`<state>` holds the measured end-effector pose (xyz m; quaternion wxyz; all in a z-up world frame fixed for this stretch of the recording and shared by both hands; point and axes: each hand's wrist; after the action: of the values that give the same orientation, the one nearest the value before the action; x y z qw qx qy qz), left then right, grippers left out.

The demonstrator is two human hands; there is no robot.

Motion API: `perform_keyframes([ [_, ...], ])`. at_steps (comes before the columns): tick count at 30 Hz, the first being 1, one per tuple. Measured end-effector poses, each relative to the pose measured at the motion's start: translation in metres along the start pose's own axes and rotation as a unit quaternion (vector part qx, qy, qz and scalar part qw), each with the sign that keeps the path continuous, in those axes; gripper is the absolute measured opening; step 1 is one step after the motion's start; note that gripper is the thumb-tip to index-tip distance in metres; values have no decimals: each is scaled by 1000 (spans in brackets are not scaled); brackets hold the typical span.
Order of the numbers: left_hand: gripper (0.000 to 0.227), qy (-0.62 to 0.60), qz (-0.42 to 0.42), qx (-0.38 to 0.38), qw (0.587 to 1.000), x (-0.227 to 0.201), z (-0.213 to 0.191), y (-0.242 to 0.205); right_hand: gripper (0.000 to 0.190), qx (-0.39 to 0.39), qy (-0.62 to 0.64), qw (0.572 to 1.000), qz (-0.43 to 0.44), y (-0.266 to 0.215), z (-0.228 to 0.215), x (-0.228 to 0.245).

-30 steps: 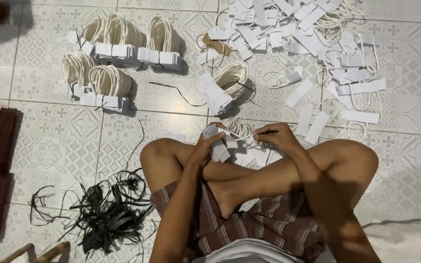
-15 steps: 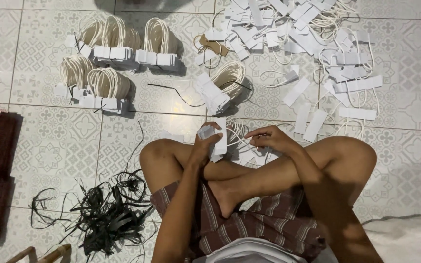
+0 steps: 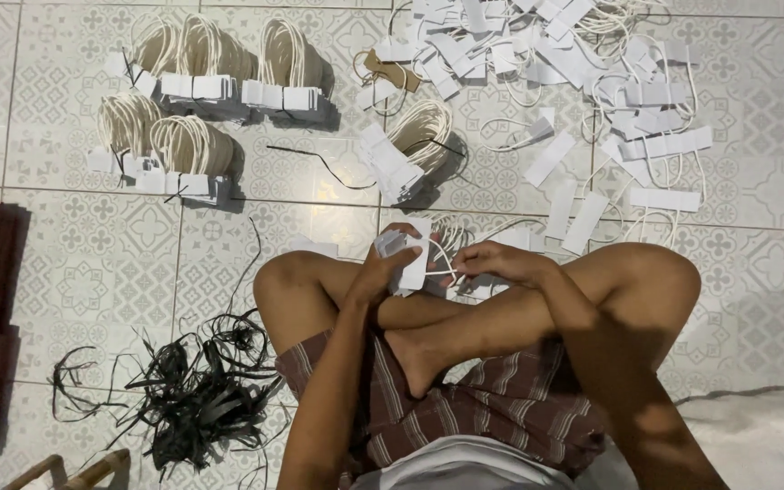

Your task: A person sitting on the floor threads white strings through paper tags and organizes them into bundles.

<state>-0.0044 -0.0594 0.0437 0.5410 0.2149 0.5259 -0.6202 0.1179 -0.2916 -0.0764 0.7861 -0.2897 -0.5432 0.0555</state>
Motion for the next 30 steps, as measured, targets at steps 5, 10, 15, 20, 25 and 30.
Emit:
perform_keyframes([
  [5,27,-1,-2,16,1000,1,-3,3,22,19,4,1000,-16,-4,8,13],
  [10,31,-4,-9,29,1000,22,-19,14,26,60,-3,998,3,-23,24,53],
  [15,36,-58,-51,37,996,9,-12,10,22,68,-56,996,12,-13,16,37],
  [20,57,-95,-55,49,993,34,-29,25,22,-10,-71,997,17,-7,9,24],
  [25,83,-58,-27,53,997,-3,3,7,24,-105,-56,993,-24,-3,-3,11],
  [30,72,31,-65,26,997,21,-16,14,22,-159,9,987,-33,-10,1,29],
])
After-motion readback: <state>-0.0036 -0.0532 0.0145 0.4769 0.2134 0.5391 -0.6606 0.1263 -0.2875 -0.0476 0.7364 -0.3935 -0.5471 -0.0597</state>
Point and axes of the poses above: each hand's wrist, its own y-axis towards the middle knuckle, its own z-axis out of the palm, x = y × z, and after that the axes turned 7 degrees about -y, right-handed
